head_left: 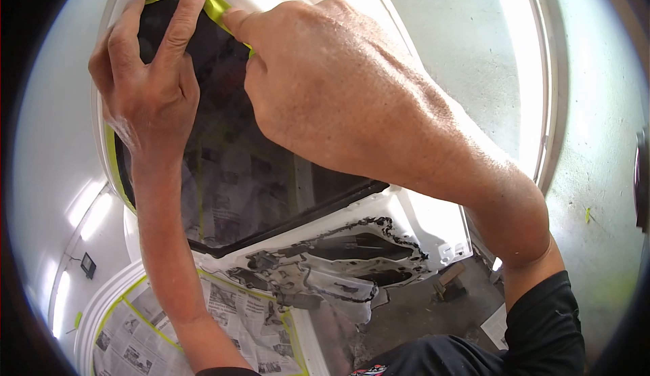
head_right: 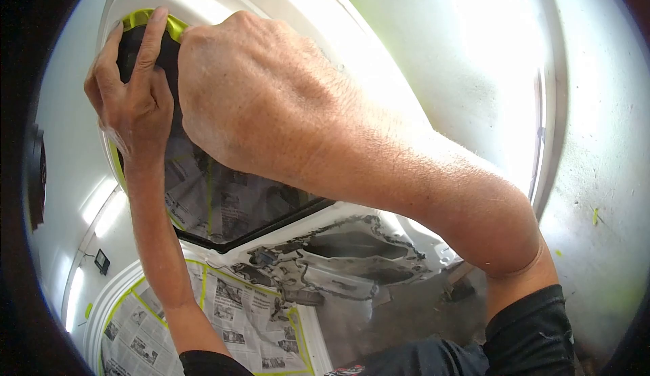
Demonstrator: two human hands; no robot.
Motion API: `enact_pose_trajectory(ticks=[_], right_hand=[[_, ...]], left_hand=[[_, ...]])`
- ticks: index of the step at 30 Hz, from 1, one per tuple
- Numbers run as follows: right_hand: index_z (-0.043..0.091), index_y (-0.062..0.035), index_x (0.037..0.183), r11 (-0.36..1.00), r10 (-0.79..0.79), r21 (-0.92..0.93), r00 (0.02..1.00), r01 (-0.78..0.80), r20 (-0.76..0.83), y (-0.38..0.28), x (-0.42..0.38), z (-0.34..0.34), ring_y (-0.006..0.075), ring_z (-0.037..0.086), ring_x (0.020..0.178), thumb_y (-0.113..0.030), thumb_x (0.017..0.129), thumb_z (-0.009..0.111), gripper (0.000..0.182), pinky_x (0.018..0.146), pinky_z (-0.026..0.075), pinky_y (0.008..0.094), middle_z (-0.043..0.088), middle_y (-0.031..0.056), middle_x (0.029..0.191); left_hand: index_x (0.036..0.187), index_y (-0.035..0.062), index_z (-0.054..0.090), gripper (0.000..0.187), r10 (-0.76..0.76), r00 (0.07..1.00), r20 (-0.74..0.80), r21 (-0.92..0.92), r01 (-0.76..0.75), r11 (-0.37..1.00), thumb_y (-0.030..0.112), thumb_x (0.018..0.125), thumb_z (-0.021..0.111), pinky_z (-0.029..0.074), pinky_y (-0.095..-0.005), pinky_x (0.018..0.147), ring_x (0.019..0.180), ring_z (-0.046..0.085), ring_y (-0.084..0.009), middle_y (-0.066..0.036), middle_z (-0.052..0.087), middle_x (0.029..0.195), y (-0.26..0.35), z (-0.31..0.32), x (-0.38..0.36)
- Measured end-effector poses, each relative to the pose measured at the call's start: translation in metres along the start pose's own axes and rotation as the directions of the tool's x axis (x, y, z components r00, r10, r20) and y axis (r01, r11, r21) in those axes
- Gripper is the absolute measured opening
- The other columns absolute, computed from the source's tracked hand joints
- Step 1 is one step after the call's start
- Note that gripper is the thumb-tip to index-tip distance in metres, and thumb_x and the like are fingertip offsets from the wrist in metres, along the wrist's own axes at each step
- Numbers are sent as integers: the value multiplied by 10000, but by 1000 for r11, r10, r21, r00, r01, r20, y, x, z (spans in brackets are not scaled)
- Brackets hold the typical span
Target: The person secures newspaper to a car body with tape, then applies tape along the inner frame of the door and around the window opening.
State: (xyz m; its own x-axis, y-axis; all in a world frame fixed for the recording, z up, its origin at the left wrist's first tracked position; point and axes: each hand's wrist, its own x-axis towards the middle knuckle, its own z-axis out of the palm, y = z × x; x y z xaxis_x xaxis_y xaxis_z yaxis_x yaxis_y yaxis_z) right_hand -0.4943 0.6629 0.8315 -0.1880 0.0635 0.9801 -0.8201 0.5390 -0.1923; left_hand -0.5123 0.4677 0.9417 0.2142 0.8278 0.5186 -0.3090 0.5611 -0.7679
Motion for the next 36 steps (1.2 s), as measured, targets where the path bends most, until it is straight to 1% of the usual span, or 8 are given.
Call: enact_pose_trajectory(ticks=[5, 8, 11, 15, 21, 24, 29, 36], right_hand=[[709, 88, 772, 1000, -12, 23, 999, 11, 31, 1, 0, -1, 349, 680, 552, -20, 799, 619, 143, 535, 559, 438, 637, 260, 612], [698, 86, 801, 998, 35, 49, 996, -39, 79, -2, 0, -4, 365, 686, 583, -23, 800, 614, 138, 555, 557, 452, 644, 272, 641], [683, 88, 837, 993, 84, 75, 990, -93, 109, -4, 1, -6, 401, 692, 641, -24, 803, 601, 143, 601, 561, 470, 652, 291, 687], [670, 79, 877, 976, 178, 95, 970, -195, 168, -10, 4, -14, 452, 688, 732, -27, 808, 565, 165, 687, 553, 506, 660, 309, 752], [668, 65, 984, 969, 195, 107, 955, -223, 224, -11, 6, -21, 471, 686, 793, -36, 834, 520, 234, 750, 548, 524, 679, 313, 825], [677, 52, 1067, 975, 176, 98, 963, -199, 205, -10, 6, -19, 467, 693, 805, -43, 853, 508, 288, 761, 555, 519, 686, 315, 838], [670, 7, 1261, 972, 193, 92, 957, -217, 217, -12, 7, -21, 454, 707, 792, -61, 883, 504, 418, 757, 563, 506, 694, 313, 836], [671, -23, 1302, 969, 224, 52, 948, -242, 226, -17, 8, -22, 455, 703, 797, -97, 916, 512, 424, 762, 563, 504, 693, 307, 841]], left_hand=[[1322, 469, 686, 767, 33, 987, -159, -131, -54, 990, -49, 757, 704, 512, -332, 1017, 1188, 548, -211, 28, 596, 1303, 6, 9, 0], [1320, 472, 685, 752, 23, 994, -109, -102, -35, 994, -21, 754, 722, 494, -343, 1039, 1210, 539, -207, 39, 585, 1351, 13, 2, -3], [1285, 412, 727, 643, 32, 999, 23, -5, -31, 999, 29, 769, 738, 474, -363, 1043, 1178, 561, -203, 41, 607, 1346, 11, -20, 7], [1188, 271, 797, 411, 9, 985, -174, -94, -26, 995, 72, 836, 724, 464, -376, 1008, 1091, 613, -212, 14, 696, 1192, -19, -8, 22], [1153, 187, 803, 322, -299, 932, -204, -282, 237, 930, 61, 876, 696, 491, -356, 949, 1028, 631, -239, -32, 716, 1123, -18, 3, 12], [1146, 169, 802, 321, -370, 888, -275, -346, 268, 899, 52, 867, 693, 504, -353, 906, 1004, 623, -239, -37, 714, 1104, -10, 10, 5], [1228, 78, 761, 381, -262, 921, -289, -60, 256, 965, 29, 860, 674, 445, -358, 968, 1013, 590, -228, -34, 646, 1163, 6, 18, 3], [1316, 101, 714, 449, -377, 880, -290, -385, 253, 887, 23, 883, 630, 425, -371, 980, 1076, 571, -268, -44, 639, 1201, -8, 15, -8]])
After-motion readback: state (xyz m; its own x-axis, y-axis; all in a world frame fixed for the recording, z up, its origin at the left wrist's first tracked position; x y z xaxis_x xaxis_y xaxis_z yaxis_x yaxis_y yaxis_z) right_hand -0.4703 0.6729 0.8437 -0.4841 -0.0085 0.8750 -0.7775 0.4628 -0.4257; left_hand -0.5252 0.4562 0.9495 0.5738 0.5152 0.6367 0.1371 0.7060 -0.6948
